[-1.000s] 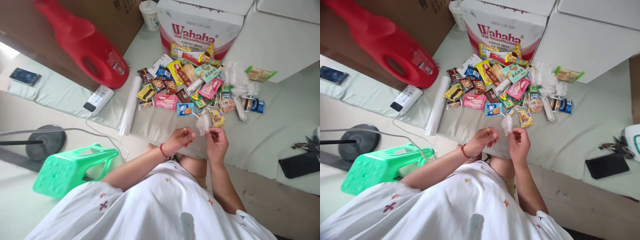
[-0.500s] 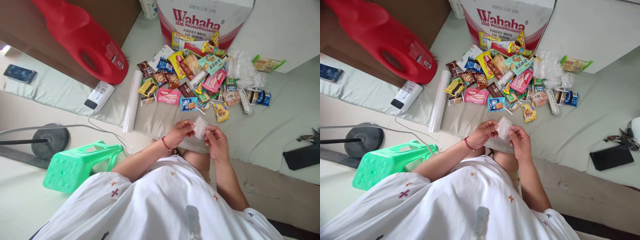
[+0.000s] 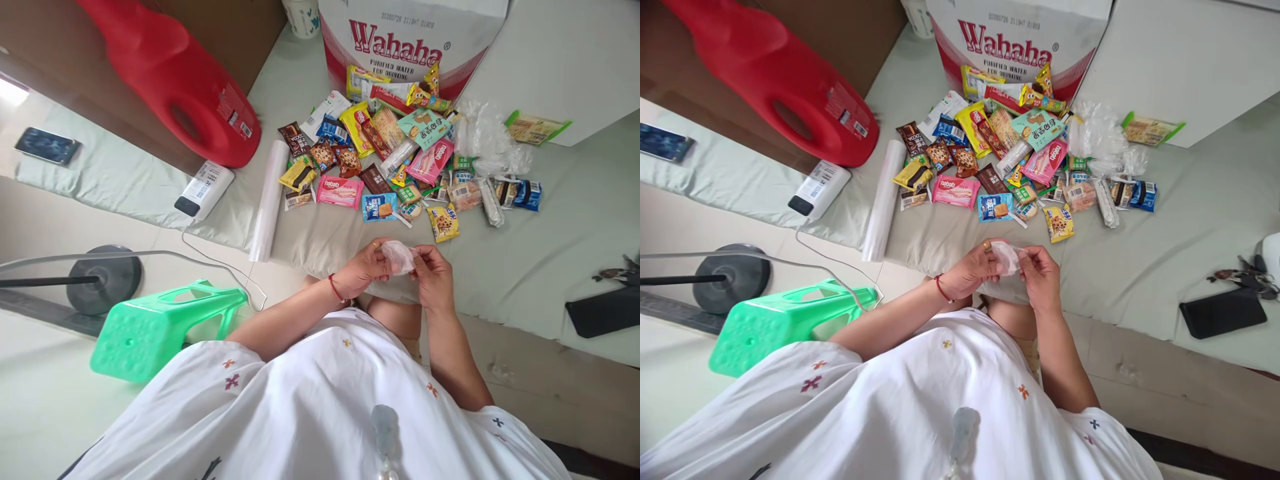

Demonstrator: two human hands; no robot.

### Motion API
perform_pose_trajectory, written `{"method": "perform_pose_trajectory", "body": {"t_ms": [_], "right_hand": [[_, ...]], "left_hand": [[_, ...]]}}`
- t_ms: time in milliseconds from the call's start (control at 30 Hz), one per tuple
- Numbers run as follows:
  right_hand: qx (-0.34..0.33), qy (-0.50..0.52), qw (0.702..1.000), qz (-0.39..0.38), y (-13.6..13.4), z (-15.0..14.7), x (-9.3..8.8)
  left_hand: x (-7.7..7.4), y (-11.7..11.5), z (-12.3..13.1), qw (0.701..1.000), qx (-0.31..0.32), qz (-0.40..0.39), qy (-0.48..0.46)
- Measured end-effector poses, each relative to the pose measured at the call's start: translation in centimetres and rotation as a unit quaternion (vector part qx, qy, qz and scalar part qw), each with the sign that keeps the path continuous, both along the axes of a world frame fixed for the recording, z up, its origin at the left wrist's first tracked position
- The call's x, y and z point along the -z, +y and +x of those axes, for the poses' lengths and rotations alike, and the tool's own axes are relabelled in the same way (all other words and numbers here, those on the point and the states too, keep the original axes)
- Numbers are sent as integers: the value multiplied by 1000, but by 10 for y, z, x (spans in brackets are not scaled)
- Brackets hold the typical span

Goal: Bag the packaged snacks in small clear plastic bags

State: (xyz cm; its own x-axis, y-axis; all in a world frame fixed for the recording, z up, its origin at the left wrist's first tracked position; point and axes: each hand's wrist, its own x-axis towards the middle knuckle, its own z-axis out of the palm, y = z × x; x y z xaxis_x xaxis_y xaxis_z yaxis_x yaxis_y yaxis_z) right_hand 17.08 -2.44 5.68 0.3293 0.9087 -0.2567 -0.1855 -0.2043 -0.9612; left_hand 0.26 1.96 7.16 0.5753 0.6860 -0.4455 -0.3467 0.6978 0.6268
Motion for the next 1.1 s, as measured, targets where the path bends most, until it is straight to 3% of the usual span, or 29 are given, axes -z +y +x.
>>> {"method": "perform_pose_trajectory", "body": {"t_ms": [167,300,367,467,567,700,767,800,867,933,1000,1033,1100], "right_hand": [[40,61,997,-19,1,13,-12],[55,33,998,-19,-4,23,-17],[38,4,999,4,-10,22,-16],[-41,-45,998,12,-20,14,-10],[-96,-85,992,-8,-22,5,-4],[-71,-94,993,6,-17,3,-2],[-79,-111,991,7,-14,4,-3],[-87,-123,989,4,-13,5,-3],[-84,-144,986,1,-12,6,-3],[-62,-155,986,1,-12,6,-3],[-53,-147,988,1,-12,4,-4],[-57,-137,989,0,-12,4,-6],[-56,-100,993,-4,-12,6,-8]], "left_hand": [[9,5,1,998,-3,5,66],[12,11,-8,996,-31,-7,88],[12,11,-9,993,-55,-5,102],[13,8,-6,990,-66,-6,122],[11,5,-4,991,-41,-4,125],[8,2,-6,991,59,13,119],[7,-1,-7,985,72,45,152],[7,-4,-8,978,46,77,186],[5,-8,-9,945,-53,177,269],[4,-12,-9,893,-127,294,317],[4,-12,-9,862,-113,382,313],[4,-11,-10,861,-90,398,302],[7,-5,-10,889,-69,357,279]]}}
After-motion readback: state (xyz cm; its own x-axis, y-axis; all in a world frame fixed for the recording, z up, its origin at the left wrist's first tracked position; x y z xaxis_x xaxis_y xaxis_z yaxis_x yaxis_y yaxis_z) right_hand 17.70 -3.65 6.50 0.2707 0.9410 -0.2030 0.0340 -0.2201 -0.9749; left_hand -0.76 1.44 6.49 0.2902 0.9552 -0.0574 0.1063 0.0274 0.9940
